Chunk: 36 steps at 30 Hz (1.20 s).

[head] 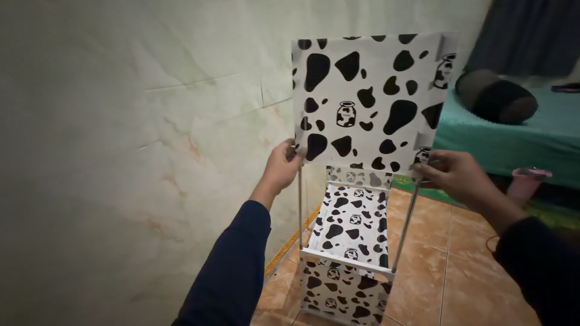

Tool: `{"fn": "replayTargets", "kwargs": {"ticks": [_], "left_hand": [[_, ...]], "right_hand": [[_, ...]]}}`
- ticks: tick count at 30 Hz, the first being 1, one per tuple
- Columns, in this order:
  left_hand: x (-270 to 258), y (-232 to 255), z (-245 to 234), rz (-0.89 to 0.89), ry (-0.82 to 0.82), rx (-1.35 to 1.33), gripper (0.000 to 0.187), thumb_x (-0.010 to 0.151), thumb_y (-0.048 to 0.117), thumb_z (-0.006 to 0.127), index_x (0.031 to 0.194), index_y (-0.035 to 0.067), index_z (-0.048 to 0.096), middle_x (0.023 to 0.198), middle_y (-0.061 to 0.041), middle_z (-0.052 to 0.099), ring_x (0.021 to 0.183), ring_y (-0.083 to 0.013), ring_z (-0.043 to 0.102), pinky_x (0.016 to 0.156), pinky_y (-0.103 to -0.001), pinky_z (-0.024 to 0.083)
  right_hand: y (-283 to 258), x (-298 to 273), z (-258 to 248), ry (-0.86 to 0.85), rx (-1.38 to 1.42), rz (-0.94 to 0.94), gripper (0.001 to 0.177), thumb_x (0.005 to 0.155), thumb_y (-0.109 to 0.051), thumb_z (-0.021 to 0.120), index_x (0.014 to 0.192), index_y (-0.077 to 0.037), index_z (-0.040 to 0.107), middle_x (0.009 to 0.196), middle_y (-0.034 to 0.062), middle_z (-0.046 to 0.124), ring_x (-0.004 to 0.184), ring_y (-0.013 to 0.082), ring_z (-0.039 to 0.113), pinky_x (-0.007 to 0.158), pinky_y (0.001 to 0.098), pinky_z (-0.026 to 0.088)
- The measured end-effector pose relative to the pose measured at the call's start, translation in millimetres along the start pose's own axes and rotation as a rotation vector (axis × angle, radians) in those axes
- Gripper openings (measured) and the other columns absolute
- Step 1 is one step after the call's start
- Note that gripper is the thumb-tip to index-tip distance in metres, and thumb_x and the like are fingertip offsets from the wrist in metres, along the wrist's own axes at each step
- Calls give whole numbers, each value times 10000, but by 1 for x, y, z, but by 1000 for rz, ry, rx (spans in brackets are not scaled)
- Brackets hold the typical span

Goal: The person assembles a two-tier storage shelf by inserting metal rods into white plastic connectors and attaching cow-print fabric panels to form the sides and shelves. The person then stacks the completed unit onto an existing shelf.

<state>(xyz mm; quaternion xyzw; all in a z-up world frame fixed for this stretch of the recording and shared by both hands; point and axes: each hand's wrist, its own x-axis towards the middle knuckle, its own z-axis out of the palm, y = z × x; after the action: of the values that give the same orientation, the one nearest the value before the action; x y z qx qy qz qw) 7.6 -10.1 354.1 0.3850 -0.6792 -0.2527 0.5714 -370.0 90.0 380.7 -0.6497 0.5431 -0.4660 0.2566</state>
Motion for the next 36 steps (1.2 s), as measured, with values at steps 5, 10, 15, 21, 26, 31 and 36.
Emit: {"fn": "replayTargets", "kwargs": {"ticks": [5,10,15,21,26,31,36], "left_hand": [[-5,-16,6,28,-51,-151,441,1009,202,622,1343,-83,578,1043,-119,750,885,-117,686,801,-278,573],[-4,-18,9,26,-64,-171,367,1040,188,536,1336,-25,576,1029,-76,732,884,-102,684,824,-271,575],[-8,-14,8,-2,-139,-221,345,1089,251,453,1244,2,636,979,-40,709,864,-92,646,819,-274,554],[-14,-23,8,-67,-122,-146,359,1086,279,446,1247,14,626,986,-58,702,855,-125,642,775,-284,542],[-14,-34,13,-122,-120,-227,354,1054,284,446,1286,41,557,1024,-47,690,951,-166,733,791,-304,566],[-22,-36,11,-114,-130,-152,374,1084,302,434,1228,-9,583,1024,-84,701,987,-186,745,828,-312,570],[-27,-35,14,-113,-124,-173,372,1079,304,419,1249,12,572,1025,-78,683,989,-184,746,832,-307,566]], "right_hand": [[3,1,0,11,51,4,327,959,-140,637,1195,83,672,1065,208,769,952,264,766,879,380,589],[-1,0,2,30,45,11,321,966,-131,637,1196,90,675,1060,216,765,950,269,763,871,378,591],[-8,-2,1,23,6,60,322,966,-150,631,1193,71,686,1047,214,772,938,267,775,872,371,591],[-12,-4,3,28,-31,99,307,971,-158,640,1160,75,703,1034,211,776,934,262,778,870,367,593],[-7,-1,-1,23,14,37,302,961,-162,644,1152,65,697,1023,195,776,917,247,769,843,358,649],[-3,3,-3,-12,3,67,305,969,-191,644,1128,63,698,997,186,783,906,234,775,845,341,651],[-6,0,-5,-42,30,69,313,969,-206,644,1090,73,718,995,162,775,897,205,770,844,331,601]]}}
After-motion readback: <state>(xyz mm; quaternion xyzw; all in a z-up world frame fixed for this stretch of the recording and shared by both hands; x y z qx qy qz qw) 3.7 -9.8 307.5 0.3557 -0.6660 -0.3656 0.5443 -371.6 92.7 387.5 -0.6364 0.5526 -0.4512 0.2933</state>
